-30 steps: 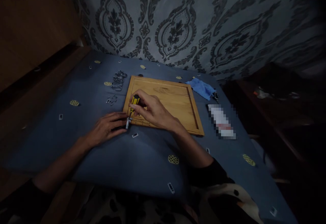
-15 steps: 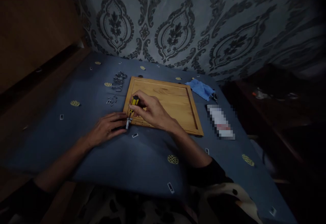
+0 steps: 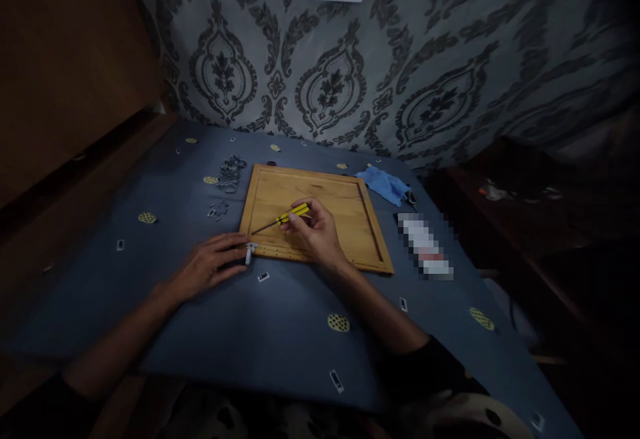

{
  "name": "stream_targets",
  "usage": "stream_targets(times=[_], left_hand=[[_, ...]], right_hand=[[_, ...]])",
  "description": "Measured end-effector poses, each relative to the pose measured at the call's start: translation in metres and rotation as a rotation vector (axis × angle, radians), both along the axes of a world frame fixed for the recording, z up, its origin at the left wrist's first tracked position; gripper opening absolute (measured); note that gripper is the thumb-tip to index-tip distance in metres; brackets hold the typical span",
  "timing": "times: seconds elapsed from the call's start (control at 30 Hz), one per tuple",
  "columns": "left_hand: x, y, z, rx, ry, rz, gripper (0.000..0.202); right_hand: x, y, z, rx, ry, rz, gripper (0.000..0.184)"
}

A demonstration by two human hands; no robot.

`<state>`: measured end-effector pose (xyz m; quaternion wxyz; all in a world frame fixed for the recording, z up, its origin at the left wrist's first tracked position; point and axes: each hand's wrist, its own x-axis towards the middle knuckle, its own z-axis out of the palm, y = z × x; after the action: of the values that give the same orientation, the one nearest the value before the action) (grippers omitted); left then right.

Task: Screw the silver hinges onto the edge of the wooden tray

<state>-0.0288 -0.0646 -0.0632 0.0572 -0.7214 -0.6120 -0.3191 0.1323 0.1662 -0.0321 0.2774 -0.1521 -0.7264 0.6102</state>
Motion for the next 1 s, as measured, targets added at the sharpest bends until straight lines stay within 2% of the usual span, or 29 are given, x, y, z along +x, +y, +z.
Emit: stream_targets(times=[0.17,0.4,0.57,0.7,0.9,1.0], left_hand=[[-0.001,0.000,-0.003,0.012,0.006,0.007,0.028],[-0.002,0.000,-0.004,0.013,0.023,0.011,0.028],[-0.002,-0.001,-0.004,0.001,-0.001,0.016,0.028],[-0.001,-0.001,-0.003,-0.009,0.001,0.020,0.027],[-0.002,0.000,-0.003,0.022,0.026,0.018,0.027],[-0.002,0.000,-0.003,0.026,0.029,0.013,0.028]], right_hand=[[0.017,0.012,-0.018,0.148,-0.081,-0.023,0.033],[0.029,0.020,-0.020,0.479,-0.161,0.093,0.008],[0.027,0.030,-0.013,0.694,-0.172,0.242,0.016],[0.025,0.035,-0.009,0.819,-0.173,0.307,0.017],[0.025,0.033,-0.011,0.929,-0.187,0.293,0.020],[0.029,0.026,-0.012,0.941,-0.173,0.229,0.023]])
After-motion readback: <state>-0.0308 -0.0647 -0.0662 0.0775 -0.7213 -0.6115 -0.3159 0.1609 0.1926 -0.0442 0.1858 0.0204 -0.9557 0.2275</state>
